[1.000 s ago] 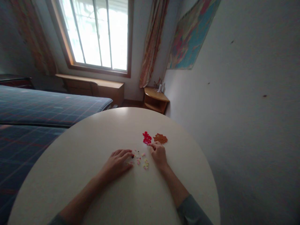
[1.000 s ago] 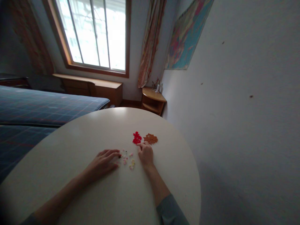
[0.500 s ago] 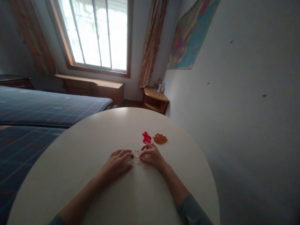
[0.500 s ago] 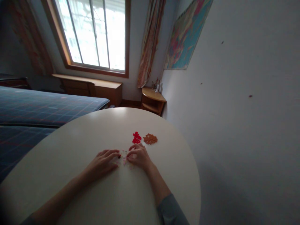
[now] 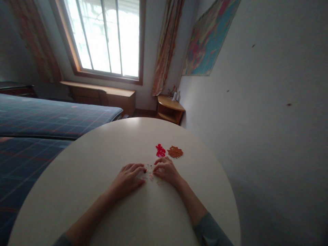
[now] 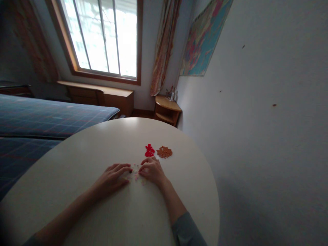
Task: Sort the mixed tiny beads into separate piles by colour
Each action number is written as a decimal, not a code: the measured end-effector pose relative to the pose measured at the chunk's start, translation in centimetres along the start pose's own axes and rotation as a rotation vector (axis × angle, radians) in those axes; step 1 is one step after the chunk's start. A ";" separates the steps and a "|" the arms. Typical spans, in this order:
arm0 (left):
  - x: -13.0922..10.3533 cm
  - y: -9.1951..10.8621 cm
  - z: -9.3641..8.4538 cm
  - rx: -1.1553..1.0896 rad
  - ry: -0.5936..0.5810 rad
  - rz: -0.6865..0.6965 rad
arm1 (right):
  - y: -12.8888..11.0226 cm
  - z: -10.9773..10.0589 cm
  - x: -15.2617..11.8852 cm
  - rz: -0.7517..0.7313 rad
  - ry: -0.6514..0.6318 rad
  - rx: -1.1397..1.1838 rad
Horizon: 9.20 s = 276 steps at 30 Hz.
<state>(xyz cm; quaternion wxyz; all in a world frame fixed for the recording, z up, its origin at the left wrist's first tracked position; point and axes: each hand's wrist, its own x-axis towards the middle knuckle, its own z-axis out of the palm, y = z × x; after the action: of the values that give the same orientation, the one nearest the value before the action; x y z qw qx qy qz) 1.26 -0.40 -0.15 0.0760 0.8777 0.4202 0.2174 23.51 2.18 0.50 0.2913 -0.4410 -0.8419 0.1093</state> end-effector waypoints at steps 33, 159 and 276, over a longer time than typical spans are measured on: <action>0.1 0.1 -0.2 0.010 -0.032 -0.020 | 1.0 0.5 0.4 0.401 0.258 -0.136; 0.1 -0.1 0.4 0.001 -0.027 -0.096 | -0.3 0.2 0.3 0.135 0.221 0.152; 0.0 0.1 0.8 -0.008 -0.069 -0.077 | -4.4 1.2 -1.1 0.183 -0.081 0.097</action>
<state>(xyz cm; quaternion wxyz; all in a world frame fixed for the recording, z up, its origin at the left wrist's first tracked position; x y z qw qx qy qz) 1.72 -0.39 -0.85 0.1024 0.8677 0.4497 0.1855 20.28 -1.24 1.06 0.2670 -0.4964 -0.8030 0.1938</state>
